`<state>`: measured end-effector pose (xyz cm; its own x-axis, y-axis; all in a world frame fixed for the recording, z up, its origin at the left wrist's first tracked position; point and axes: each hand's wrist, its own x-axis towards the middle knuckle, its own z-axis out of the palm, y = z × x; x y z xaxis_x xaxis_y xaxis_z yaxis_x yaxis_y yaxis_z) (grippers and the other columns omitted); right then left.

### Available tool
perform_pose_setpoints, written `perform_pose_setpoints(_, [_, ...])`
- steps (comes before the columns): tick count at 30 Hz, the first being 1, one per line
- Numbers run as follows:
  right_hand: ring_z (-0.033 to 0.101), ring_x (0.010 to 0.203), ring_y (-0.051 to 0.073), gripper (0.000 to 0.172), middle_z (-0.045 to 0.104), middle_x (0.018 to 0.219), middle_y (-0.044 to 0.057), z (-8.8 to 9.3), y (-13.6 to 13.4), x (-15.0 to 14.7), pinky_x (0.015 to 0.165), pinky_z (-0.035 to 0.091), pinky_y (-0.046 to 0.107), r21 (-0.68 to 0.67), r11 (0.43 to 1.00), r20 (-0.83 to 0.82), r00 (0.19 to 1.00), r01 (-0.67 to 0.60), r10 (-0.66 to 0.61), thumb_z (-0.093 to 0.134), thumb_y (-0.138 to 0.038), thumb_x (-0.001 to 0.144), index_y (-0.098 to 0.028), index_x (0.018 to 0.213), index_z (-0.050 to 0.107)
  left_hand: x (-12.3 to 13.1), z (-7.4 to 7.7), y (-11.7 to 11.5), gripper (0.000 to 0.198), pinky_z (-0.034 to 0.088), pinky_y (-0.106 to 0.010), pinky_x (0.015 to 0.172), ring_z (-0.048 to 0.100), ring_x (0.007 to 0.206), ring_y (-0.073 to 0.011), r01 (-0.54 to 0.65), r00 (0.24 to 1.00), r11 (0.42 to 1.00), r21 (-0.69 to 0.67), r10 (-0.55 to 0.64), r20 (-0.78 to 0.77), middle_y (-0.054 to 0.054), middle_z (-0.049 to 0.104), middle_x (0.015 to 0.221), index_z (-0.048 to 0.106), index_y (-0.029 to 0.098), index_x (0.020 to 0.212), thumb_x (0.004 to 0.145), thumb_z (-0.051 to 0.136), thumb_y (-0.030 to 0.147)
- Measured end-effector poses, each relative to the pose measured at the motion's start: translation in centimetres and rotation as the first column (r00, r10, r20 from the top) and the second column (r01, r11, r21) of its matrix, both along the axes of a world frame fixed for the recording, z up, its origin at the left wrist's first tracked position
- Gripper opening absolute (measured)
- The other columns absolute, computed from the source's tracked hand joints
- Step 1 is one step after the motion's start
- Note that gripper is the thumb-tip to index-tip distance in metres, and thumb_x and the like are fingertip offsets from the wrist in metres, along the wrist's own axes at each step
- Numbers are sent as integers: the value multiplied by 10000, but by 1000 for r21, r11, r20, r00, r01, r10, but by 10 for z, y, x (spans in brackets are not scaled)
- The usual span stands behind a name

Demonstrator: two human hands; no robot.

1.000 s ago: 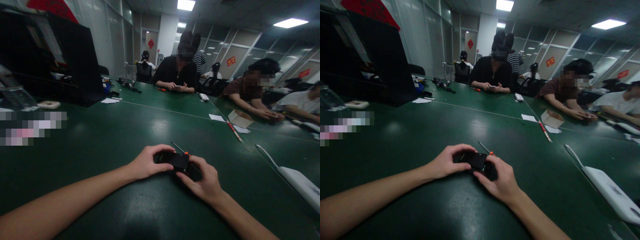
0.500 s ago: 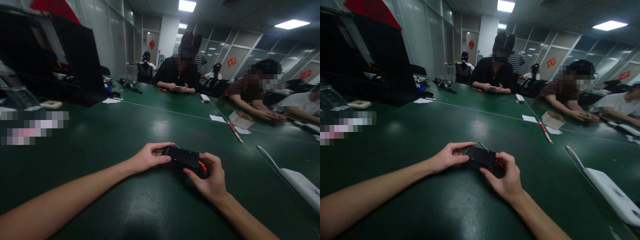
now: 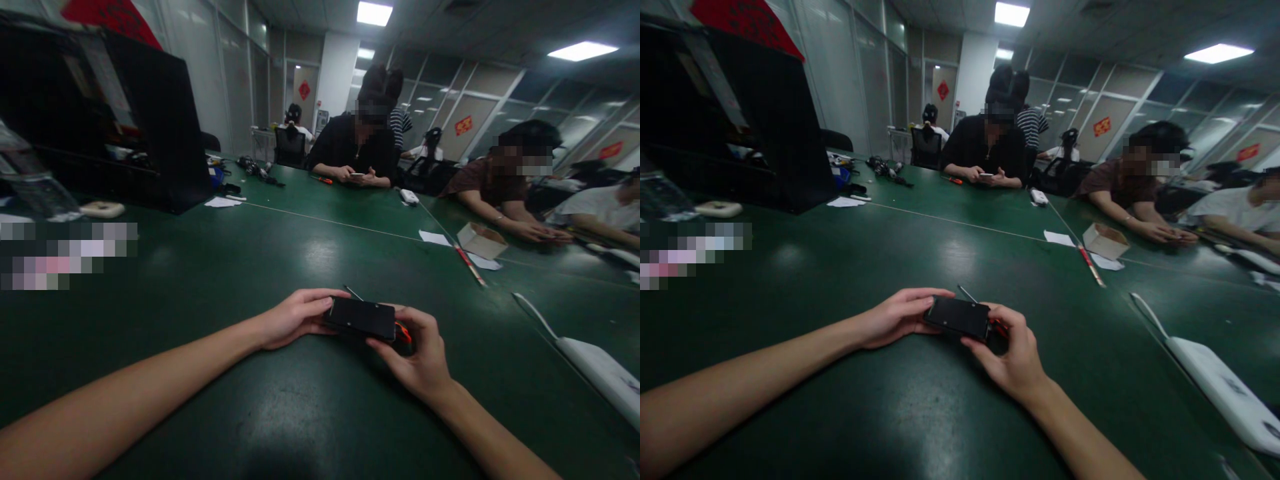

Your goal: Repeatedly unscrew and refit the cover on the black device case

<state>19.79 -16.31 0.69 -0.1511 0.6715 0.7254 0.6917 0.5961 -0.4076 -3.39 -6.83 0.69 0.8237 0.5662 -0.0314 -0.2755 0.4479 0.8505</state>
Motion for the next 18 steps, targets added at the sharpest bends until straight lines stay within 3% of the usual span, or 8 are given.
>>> perform_pose_setpoints(8, [656,1077,254,503,635,1182,145,7,3,-2,863,569,427,-103,992,13,997,-75,76,697,-215,839,-252,1201,350,3,-1,-2,339,489,-380,915,629,1002,-224,-122,992,991,58,121,23,-121,673,1084,679,141,1125,819,694,285])
perform_pose_setpoints(12, [637,1103,259,524,617,1217,142,5,2,-2,877,552,429,-115,988,7,995,-100,101,700,-199,836,-263,1218,348,1,3,-2,361,514,-380,865,629,1002,-233,-81,997,995,58,81,4,-132,655,1118,662,147,1145,855,646,360])
perform_pose_setpoints(18, [622,1124,243,624,609,1234,121,3,0,-4,907,535,417,-118,974,33,980,-191,196,698,-163,833,-286,1299,300,0,8,-4,470,532,-295,725,674,781,-169,51,990,965,258,-15,-138,-89,676,980,630,162,1206,780,747,325])
